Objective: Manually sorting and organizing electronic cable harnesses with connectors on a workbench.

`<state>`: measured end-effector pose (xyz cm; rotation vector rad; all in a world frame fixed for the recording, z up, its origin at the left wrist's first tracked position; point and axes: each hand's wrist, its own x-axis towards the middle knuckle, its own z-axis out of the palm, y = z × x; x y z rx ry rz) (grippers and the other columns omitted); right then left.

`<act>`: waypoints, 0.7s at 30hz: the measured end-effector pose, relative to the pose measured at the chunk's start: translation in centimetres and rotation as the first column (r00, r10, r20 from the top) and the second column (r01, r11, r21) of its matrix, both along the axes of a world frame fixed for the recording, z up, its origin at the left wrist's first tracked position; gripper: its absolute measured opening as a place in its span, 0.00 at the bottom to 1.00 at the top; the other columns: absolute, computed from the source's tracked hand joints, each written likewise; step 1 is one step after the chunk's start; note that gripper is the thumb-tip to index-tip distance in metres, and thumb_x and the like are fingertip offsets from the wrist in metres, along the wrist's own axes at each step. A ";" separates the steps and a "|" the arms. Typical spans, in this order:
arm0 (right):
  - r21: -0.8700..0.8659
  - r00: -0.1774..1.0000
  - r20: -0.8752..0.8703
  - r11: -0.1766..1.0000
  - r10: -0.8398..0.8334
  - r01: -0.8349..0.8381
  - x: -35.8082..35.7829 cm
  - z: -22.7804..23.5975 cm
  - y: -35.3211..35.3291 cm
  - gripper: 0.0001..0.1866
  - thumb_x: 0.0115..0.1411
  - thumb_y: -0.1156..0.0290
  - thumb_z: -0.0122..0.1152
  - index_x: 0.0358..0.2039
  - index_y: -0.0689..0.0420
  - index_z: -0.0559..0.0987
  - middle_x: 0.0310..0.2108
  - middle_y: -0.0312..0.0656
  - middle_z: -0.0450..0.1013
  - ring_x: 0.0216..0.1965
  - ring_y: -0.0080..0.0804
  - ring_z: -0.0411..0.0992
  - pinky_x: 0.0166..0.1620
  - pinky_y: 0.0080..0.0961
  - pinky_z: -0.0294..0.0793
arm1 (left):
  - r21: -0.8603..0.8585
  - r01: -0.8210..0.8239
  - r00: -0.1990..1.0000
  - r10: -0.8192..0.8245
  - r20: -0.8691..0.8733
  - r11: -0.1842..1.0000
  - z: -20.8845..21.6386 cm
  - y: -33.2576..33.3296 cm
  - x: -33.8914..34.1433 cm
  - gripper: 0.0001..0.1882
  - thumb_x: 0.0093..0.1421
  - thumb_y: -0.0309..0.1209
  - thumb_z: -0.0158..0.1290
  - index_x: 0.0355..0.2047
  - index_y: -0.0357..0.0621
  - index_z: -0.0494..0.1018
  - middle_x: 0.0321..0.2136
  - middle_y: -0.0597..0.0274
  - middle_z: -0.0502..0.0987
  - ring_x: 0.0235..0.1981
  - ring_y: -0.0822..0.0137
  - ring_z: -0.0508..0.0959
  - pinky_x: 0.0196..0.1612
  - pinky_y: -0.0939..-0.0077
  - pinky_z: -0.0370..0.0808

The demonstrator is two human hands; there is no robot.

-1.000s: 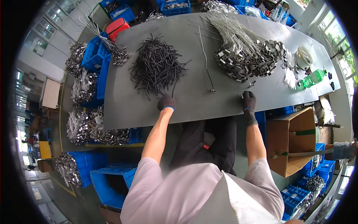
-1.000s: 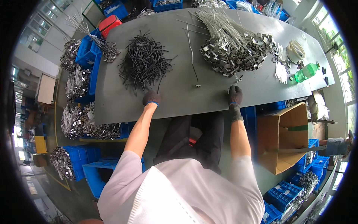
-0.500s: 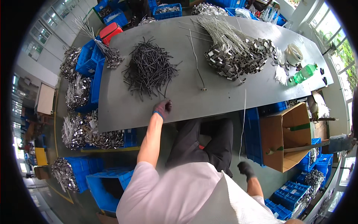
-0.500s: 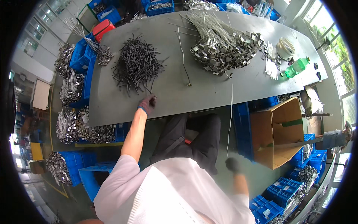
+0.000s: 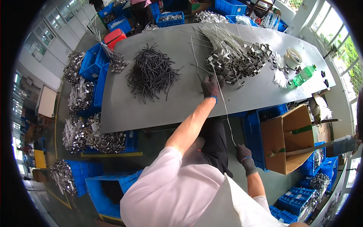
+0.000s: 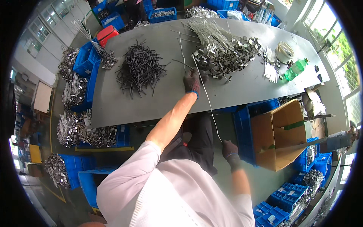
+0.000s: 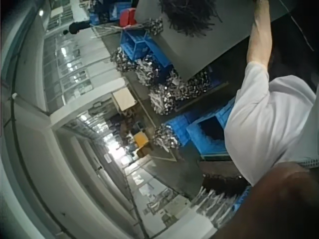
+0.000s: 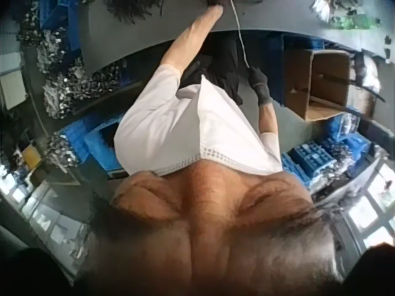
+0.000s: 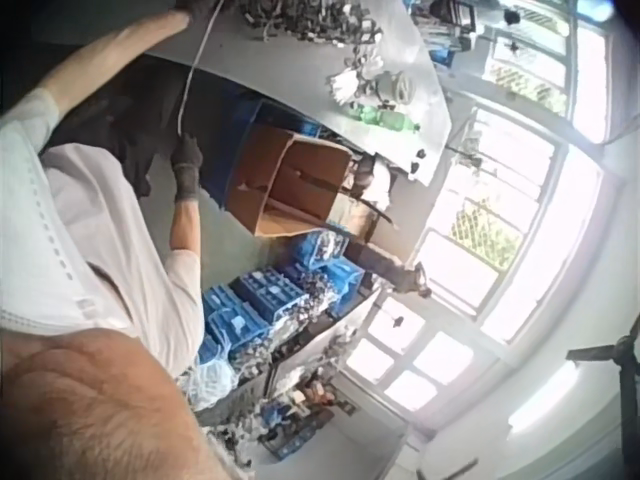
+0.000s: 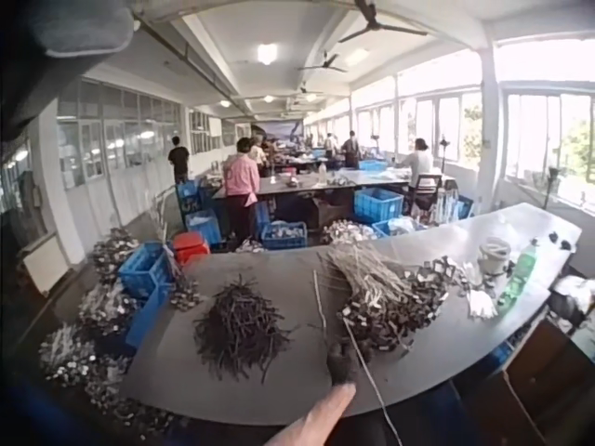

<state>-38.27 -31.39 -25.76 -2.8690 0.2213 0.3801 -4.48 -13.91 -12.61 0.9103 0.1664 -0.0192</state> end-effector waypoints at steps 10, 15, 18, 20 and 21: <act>0.101 0.997 0.022 0.992 -0.073 0.070 -3.6 -0.4 -1.3 0.09 0.59 0.69 0.58 0.37 0.55 0.83 0.36 0.51 0.80 0.43 0.52 0.78 0.42 0.45 0.79 | 0.292 -0.178 0.934 0.068 0.350 0.940 2.0 4.0 0.3 0.13 0.69 0.33 0.52 0.29 0.40 0.69 0.19 0.59 0.78 0.18 0.69 0.78 0.22 0.73 0.76; 0.137 0.994 0.012 0.985 -0.110 0.107 -6.1 -6.7 -5.2 0.12 0.62 0.65 0.57 0.41 0.55 0.83 0.42 0.54 0.78 0.48 0.52 0.77 0.49 0.42 0.77 | 0.386 0.243 0.946 -0.305 0.108 0.890 0.7 5.9 -0.8 0.10 0.68 0.32 0.53 0.32 0.38 0.73 0.19 0.58 0.79 0.18 0.67 0.80 0.24 0.73 0.80; 0.188 0.984 -0.170 0.978 -0.062 0.094 -8.8 -12.4 -9.2 0.16 0.64 0.62 0.57 0.49 0.55 0.82 0.49 0.56 0.77 0.53 0.51 0.75 0.56 0.40 0.74 | 0.352 0.371 0.915 -0.403 0.017 0.859 0.6 6.5 -2.5 0.08 0.67 0.31 0.53 0.33 0.39 0.74 0.20 0.57 0.79 0.17 0.66 0.80 0.22 0.73 0.80; 0.223 0.985 -0.172 0.974 -0.009 0.048 -7.8 -12.9 -9.5 0.16 0.64 0.63 0.58 0.49 0.55 0.82 0.49 0.55 0.77 0.53 0.50 0.75 0.56 0.39 0.74 | 0.393 0.297 0.932 -0.354 0.079 0.870 0.0 6.6 -2.5 0.08 0.66 0.31 0.54 0.34 0.39 0.76 0.21 0.59 0.80 0.20 0.68 0.80 0.26 0.74 0.79; 0.286 0.988 0.150 0.956 0.022 -0.064 -5.2 -11.6 -8.0 0.12 0.62 0.64 0.58 0.40 0.56 0.83 0.41 0.54 0.79 0.42 0.48 0.78 0.45 0.39 0.76 | 0.434 0.228 0.940 -0.313 0.136 0.872 -0.5 6.6 -2.5 0.08 0.66 0.30 0.54 0.35 0.38 0.78 0.23 0.61 0.81 0.24 0.71 0.80 0.29 0.75 0.78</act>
